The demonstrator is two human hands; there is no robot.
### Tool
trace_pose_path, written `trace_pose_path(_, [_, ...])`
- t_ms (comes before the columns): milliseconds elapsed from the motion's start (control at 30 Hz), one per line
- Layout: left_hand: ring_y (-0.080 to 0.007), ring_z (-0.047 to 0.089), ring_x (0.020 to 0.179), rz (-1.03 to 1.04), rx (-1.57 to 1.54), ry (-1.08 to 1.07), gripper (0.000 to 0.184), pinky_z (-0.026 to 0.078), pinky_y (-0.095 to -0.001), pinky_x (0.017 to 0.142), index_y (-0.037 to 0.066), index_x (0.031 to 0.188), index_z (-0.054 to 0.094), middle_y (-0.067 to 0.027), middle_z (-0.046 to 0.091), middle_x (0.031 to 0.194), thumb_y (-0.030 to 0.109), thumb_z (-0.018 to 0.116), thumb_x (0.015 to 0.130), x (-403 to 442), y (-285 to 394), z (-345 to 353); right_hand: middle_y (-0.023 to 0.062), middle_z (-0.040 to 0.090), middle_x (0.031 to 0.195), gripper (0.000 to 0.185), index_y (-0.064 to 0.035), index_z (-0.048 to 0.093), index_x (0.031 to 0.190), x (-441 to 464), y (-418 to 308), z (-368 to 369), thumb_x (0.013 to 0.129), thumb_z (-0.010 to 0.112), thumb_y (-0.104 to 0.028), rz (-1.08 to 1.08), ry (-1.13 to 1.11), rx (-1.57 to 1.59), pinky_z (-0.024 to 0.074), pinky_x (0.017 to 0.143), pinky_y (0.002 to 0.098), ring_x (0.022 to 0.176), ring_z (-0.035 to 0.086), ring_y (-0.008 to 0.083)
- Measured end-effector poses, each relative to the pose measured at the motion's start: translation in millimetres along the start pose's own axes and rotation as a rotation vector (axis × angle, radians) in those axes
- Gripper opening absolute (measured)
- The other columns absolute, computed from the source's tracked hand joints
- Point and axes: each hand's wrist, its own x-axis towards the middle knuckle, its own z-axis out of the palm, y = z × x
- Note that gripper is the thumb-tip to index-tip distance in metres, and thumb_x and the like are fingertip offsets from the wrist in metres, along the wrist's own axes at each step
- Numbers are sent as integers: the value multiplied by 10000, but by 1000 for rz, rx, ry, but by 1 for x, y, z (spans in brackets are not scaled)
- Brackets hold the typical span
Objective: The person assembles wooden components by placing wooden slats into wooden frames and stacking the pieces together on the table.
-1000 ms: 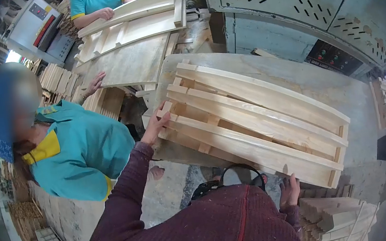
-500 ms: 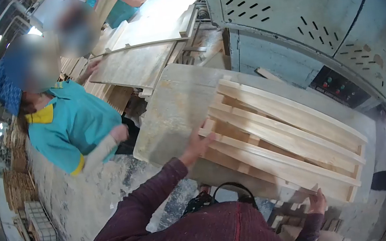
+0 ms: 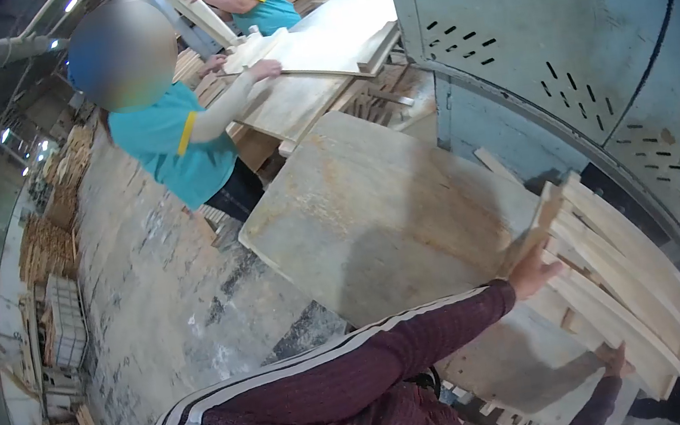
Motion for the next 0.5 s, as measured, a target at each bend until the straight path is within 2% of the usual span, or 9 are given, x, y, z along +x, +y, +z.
trace_pose_path(33, [-338,363,1313,-72,6,-148,834,300,-372,1078,-30,1434,170,-257,338,1413,322,651,852,2,-2,7,115,619,733,501,71,596,897,43,20,-23,748,793,-364,-27,4,30,457,440,284,528,582,181])
trace_pose_path(100, [-322,301,1357,11,6,-279,890,263,-386,1104,-28,1457,7,-244,191,1491,265,618,881,-3,13,-2,110,617,731,499,73,604,888,20,-6,-4,745,796,-365,-59,41,9,455,440,284,522,572,175])
trace_pose_path(133, [-322,301,1357,11,9,-275,890,263,-386,1104,-28,1457,7,-244,191,1491,265,618,881,-8,26,-14,106,615,729,497,75,612,879,17,-11,-6,742,799,-365,-91,94,-16,452,441,283,516,563,168])
trace_pose_path(200, [-311,108,1426,246,-56,-15,908,186,-358,1134,27,1476,-59,-214,36,1537,271,590,889,-5,64,-54,95,616,711,470,53,625,865,28,-11,-13,755,786,-375,-55,105,0,465,440,292,510,560,174])
trace_pose_path(233, [-292,44,1436,478,34,78,893,141,-352,1143,32,1467,-119,-195,-6,1546,265,544,917,-3,122,-102,134,625,823,505,62,609,958,45,-5,-28,758,781,-370,-5,-16,-14,498,509,322,609,593,207])
trace_pose_path(267, [-300,106,1424,506,-285,139,838,133,-379,1143,49,1482,-54,-189,42,1539,294,526,929,-18,205,-148,172,633,935,553,70,593,1050,47,0,-40,762,776,-365,48,-134,-38,530,577,352,707,627,240])
trace_pose_path(300, [-302,152,1382,659,-340,219,756,161,-390,1125,43,1436,12,-190,97,1494,306,511,933,-37,267,-199,172,633,935,553,70,593,1050,39,12,-37,762,776,-365,50,-130,-44,530,577,352,707,627,240])
trace_pose_path(367, [-306,245,1298,1070,-265,374,606,216,-410,1088,32,1344,144,-192,206,1403,331,482,940,-98,361,-283,213,533,1201,724,46,451,1289,24,36,-18,767,766,-344,-90,68,-66,505,824,382,977,587,277])
trace_pose_path(500, [-315,430,1130,1849,-49,481,424,327,-452,1014,11,1161,409,-197,425,1222,381,425,954,-246,435,-383,211,412,1347,793,-20,312,1409,-95,77,82,786,738,-263,-436,303,-416,393,979,384,1139,497,298])
